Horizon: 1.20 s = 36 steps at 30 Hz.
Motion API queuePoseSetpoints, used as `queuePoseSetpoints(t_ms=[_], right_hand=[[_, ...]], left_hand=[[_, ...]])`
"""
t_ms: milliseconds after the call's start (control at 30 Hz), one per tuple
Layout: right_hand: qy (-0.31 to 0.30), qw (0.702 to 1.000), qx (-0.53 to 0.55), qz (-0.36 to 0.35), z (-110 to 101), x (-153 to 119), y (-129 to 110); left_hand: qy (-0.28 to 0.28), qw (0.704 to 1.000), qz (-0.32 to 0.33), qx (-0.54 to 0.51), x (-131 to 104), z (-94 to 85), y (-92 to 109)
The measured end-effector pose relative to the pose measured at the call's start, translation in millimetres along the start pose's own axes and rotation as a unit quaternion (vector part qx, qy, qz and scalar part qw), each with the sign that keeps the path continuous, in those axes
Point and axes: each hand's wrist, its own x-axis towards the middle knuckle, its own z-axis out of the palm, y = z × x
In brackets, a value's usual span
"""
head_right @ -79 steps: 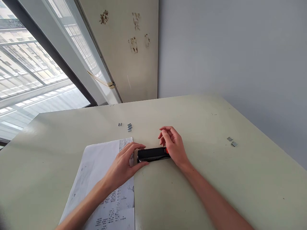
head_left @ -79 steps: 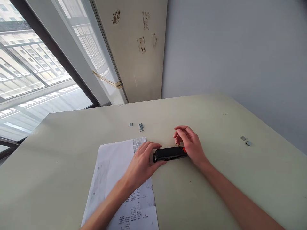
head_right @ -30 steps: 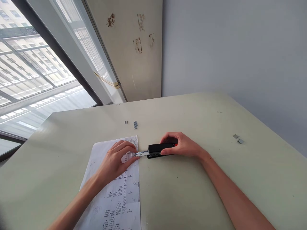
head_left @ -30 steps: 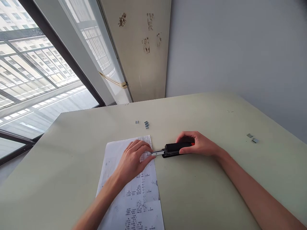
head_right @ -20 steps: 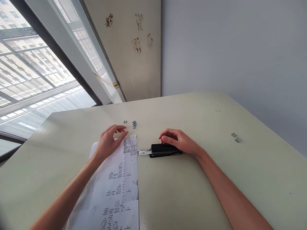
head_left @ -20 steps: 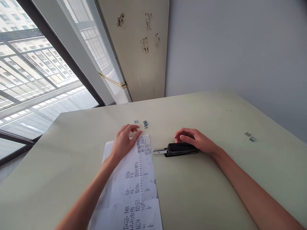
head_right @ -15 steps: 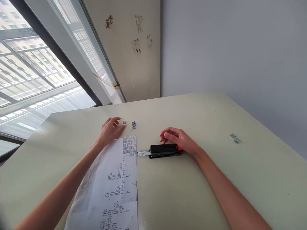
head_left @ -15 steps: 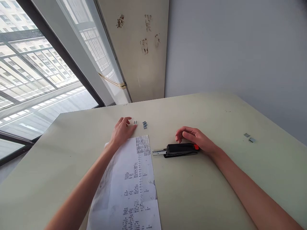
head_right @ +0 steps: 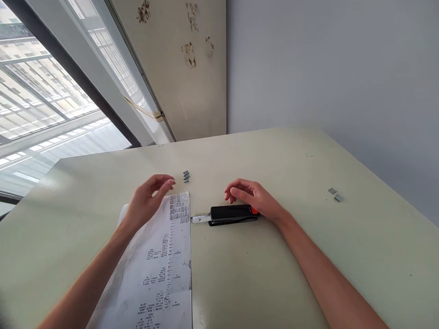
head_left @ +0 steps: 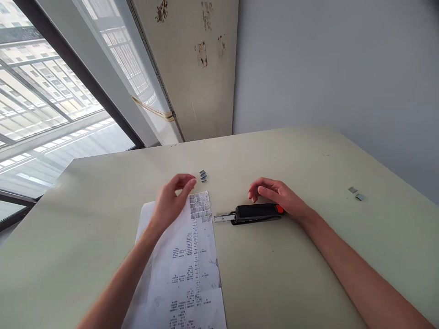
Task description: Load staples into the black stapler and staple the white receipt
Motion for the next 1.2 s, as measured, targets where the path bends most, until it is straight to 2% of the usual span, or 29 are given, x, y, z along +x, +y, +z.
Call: queuePoseSetpoints(t_ms=[67,100,200,267,300,400,500,633,800,900,1000,1067,1200], right_hand=[[-0.001,1.000,0.000,0.004,-0.9,0.0,1.7],[-0.001,1.000,0.002,0.006,-1.2,-0.1,2.4],[0.002,1.000,0.005,0.009,-1.3,-0.7,3.2],[0.008,1.000,0.002,0.011,-0.8,-1.2,2.9],[0.010,1.000,0.000,0.011,-0.6,-1.5,2.7],[0.012,1.000,-0.002,0.014,-0.1,-2.0,2.3],[0.013,1.000,-0.005,0.018,-0.3,-2.4,2.3],[0.014,1.000,-0.006,0.023,-0.9,-2.5,2.8],[0.015,1.000,-0.008,0.026,-1.2,-2.1,3.8],[0.013,1.000,-0.016,0.023,-0.5,-1.7,3.0],[0.012,1.000,-0.020,0.021,0.6,-1.6,1.5],[0.010,0.999,-0.021,0.024,1.1,-1.8,0.8],[0.010,0.999,-0.026,0.031,1.2,-2.2,-0.1]], left_hand=[[-0.043,0.987,-0.045,-0.148,-17.9,7.7,15.2],[-0.043,0.969,-0.069,-0.233,-25.4,12.2,20.5],[-0.023,0.876,-0.152,-0.456,-40.2,24.6,25.4],[-0.026,0.831,-0.187,-0.523,-44.4,29.7,21.9],[-0.029,0.823,-0.195,-0.533,-45.5,31.1,19.5],[-0.033,0.839,-0.193,-0.508,-47.8,31.7,14.3],[-0.024,0.882,-0.177,-0.437,-51.2,30.1,14.2],[-0.014,0.946,-0.152,-0.286,-57.0,28.7,15.8],[0.013,0.988,-0.069,-0.140,-63.5,30.8,16.4],[0.031,0.997,0.043,-0.048,-65.4,34.3,17.1],[0.011,0.988,0.152,-0.006,-65.6,38.4,16.5],[-0.012,0.982,0.187,0.007,-65.2,40.9,15.0],[-0.038,0.980,0.197,0.017,-64.9,44.6,11.0]])
